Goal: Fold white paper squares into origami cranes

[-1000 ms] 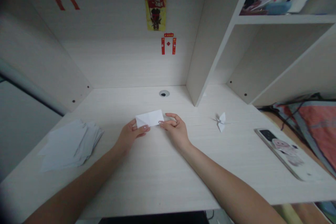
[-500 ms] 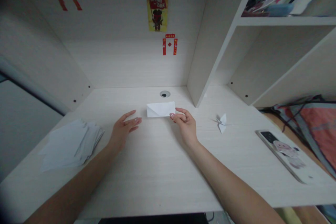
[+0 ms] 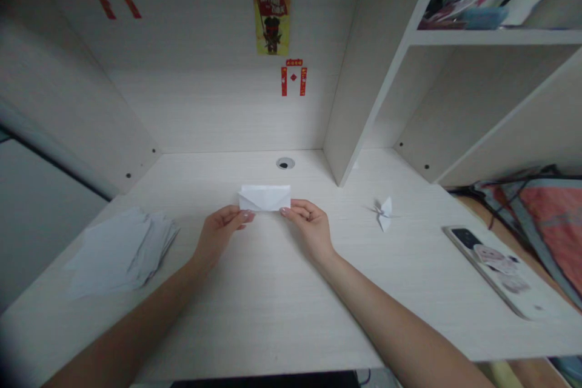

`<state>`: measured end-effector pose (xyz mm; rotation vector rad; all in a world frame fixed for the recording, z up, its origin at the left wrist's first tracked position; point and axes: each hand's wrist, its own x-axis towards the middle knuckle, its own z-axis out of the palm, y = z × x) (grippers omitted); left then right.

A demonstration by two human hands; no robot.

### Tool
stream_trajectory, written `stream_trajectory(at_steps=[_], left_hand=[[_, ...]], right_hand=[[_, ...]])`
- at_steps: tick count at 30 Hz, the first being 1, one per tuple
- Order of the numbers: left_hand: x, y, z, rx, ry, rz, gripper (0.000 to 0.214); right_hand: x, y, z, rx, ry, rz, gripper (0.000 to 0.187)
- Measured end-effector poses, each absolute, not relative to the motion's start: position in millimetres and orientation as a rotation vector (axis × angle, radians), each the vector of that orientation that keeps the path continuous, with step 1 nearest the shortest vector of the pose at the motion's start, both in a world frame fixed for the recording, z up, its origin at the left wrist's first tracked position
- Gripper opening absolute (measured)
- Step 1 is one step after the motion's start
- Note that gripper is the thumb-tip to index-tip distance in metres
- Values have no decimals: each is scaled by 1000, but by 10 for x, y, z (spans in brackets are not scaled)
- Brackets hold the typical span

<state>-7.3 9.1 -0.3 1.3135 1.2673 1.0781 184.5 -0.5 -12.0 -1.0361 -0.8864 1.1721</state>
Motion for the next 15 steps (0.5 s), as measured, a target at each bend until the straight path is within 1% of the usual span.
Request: stream_trajectory(at_steps=[3,6,8,10,12,15], left_hand=[[-61,78,20,1258,1249,1035,24],[-67,85,12,1140,1226,985,29],[-83,102,-3,1016,1181,969,38],[-102,121,-10,880,1127,956,51],[-117,133,-4,812,1075,955,61],[-134,133,28,930,1053,1035,59]], right_hand=[[1856,6,-146,-1031,-923,1170,20],[1888,39,-183,-1027,-982,1138,16],[1916,61,-202,-1025,-1042,1100,12],[1941,77,-215,-1016,-1102,1072,8],[1960,90,-222,-1023,-1141,1050,7],[1975,112,-229,-1055,-1170,1043,9]])
